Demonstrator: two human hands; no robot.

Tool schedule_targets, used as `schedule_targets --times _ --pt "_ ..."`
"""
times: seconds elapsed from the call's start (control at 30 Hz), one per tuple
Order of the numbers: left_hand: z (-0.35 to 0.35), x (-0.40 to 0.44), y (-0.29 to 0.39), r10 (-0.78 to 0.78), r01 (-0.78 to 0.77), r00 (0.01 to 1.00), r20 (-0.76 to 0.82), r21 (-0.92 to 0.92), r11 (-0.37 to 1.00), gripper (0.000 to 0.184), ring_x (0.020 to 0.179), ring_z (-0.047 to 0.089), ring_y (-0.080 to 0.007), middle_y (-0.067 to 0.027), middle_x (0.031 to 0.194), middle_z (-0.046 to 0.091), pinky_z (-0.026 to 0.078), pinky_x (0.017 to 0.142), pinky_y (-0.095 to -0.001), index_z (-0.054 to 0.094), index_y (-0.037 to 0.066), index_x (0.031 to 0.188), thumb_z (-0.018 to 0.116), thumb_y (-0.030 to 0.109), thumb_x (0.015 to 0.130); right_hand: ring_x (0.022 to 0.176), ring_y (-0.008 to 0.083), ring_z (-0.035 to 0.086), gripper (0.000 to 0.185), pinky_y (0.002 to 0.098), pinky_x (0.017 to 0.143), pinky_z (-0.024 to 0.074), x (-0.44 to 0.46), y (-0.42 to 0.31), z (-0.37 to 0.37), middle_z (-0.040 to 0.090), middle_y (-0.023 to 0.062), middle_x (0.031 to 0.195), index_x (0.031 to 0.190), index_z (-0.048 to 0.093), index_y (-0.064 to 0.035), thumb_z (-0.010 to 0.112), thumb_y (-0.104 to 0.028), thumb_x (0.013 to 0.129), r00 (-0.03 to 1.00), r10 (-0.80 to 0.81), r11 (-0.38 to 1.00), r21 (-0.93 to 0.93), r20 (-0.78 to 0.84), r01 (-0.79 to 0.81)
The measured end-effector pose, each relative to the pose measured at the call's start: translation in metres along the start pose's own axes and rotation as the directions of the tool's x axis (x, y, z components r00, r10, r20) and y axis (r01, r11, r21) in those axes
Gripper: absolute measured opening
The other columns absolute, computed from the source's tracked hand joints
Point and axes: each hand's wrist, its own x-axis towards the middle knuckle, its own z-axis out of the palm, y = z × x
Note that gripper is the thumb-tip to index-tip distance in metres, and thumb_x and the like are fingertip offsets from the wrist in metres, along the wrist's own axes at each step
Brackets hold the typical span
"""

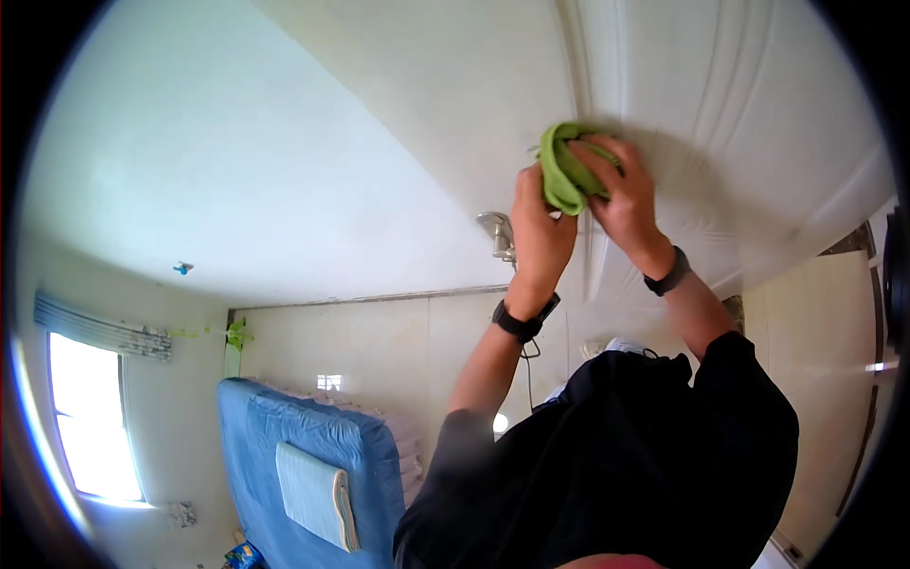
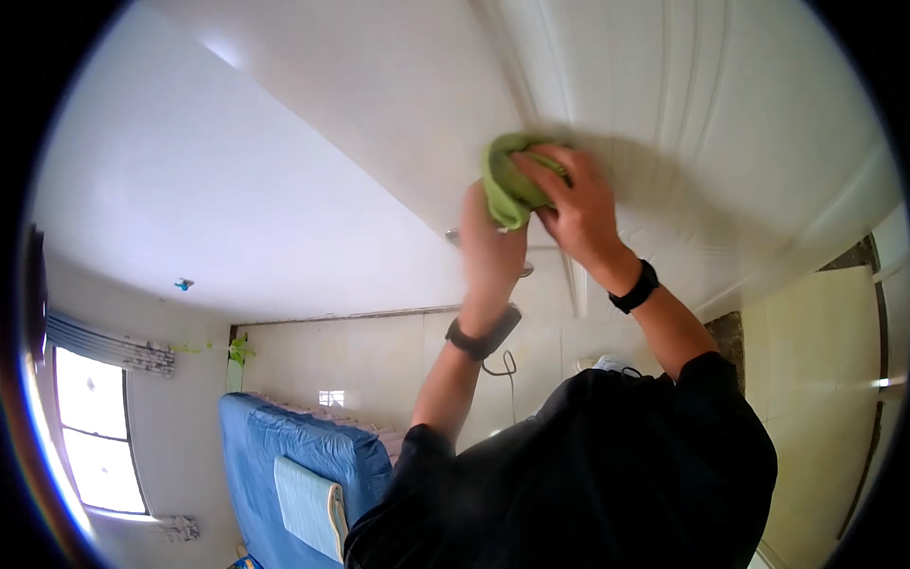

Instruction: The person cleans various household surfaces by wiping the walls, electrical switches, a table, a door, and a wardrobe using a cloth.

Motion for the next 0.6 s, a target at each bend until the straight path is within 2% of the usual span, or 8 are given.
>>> schedule_targets --times 0.03,0.07,0.17,0.33,0.43,0.53,0.6 --pt "0.009 0.006 0.001 0.066 -0.066 0.997 0.032 -0.001 0.998 0.044 0.085 0.06 -0.0342 -0.0169 0.103 0.057 0.052 0.067 -0.0375 0.051 0.001 0.117 0.063 -0.007 0.075 0.098 0.03 0.059 0.062 0.0387 0.078 0.0519 0.001 0.005 -0.009 0.06 0.0081 0.113 0.12 0.063 -0.0139 0.072 0.006 0.062 0.999 0.015 0.999 -0.046 -0.045 -0.017" --pt "0.02 0.01 -0.003 0.052 -0.051 0.996 0.075 -0.018 0.999 0.043 0.084 0.058 -0.0414 -0.0201 0.1 0.057 0.05 0.063 -0.0427 0.05 0.001 0.114 0.062 -0.007 0.074 0.096 0.0305 0.059 0.061 0.0393 0.076 0.0519 0.0 0.01 -0.019 0.061 0.0081 0.112 0.118 0.064 -0.0129 0.071 0.008 0.061 0.997 0.06 0.996 -0.068 -0.046 -0.063" --pt "0.049 0.001 -0.014 0.108 -0.11 0.989 0.099 0.012 0.994 0.038 0.078 0.057 -0.0469 -0.0207 0.097 0.057 0.046 0.06 -0.0508 0.047 0.003 0.109 0.06 -0.005 0.074 0.094 0.031 0.059 0.057 0.0391 0.075 0.0515 -0.018 0.022 -0.039 0.06 0.008 0.11 0.114 0.066 -0.0114 0.07 0.009 0.061 0.996 0.085 0.986 -0.141 -0.021 -0.087" --pt "0.063 -0.039 -0.048 -0.056 0.01 0.969 0.24 0.188 0.982 0.033 0.075 0.059 -0.0459 -0.0193 0.096 0.059 0.048 0.061 -0.052 0.045 0.003 0.105 0.06 -0.002 0.076 0.093 0.0305 0.06 0.056 0.0385 0.074 0.0512 -0.074 0.04 -0.033 0.059 0.0078 0.105 0.113 0.066 -0.0107 0.07 0.01 0.061 0.98 0.165 0.977 -0.157 0.107 -0.147" --pt "0.053 -0.043 -0.061 -0.119 0.05 0.95 0.289 0.234 0.971 0.028 0.077 0.061 -0.0452 -0.0193 0.095 0.059 0.048 0.062 -0.0533 0.045 0.003 0.103 0.058 -0.001 0.079 0.091 0.0293 0.06 0.055 0.0382 0.073 0.0515 -0.086 0.043 -0.018 0.057 0.0076 0.104 0.114 0.066 -0.0102 0.07 0.008 0.063 0.978 0.127 0.987 -0.115 0.163 -0.109" --pt "0.037 -0.034 -0.054 -0.074 0.0 0.967 0.244 0.29 0.957 0.028 0.074 0.061 -0.0435 -0.0179 0.093 0.059 0.049 0.061 -0.0498 0.048 0.004 0.101 0.061 0.0 0.077 0.091 0.0281 0.06 0.055 0.0377 0.073 0.0519 -0.069 0.038 -0.017 0.057 0.0073 0.105 0.116 0.065 -0.0107 0.071 0.006 0.064 0.979 0.091 0.993 -0.085 0.184 -0.076" --pt "0.028 -0.018 -0.039 0.024 -0.073 0.984 0.175 0.279 0.958 0.032 0.073 0.06 -0.0426 -0.0169 0.092 0.059 0.049 0.059 -0.0479 0.049 0.004 0.103 0.063 -0.001 0.075 0.091 0.0277 0.059 0.055 0.0374 0.073 0.0519 -0.047 0.034 -0.017 0.056 0.007 0.106 0.117 0.065 -0.0113 0.072 0.005 0.064 0.986 0.031 0.997 -0.081 0.165 -0.018"
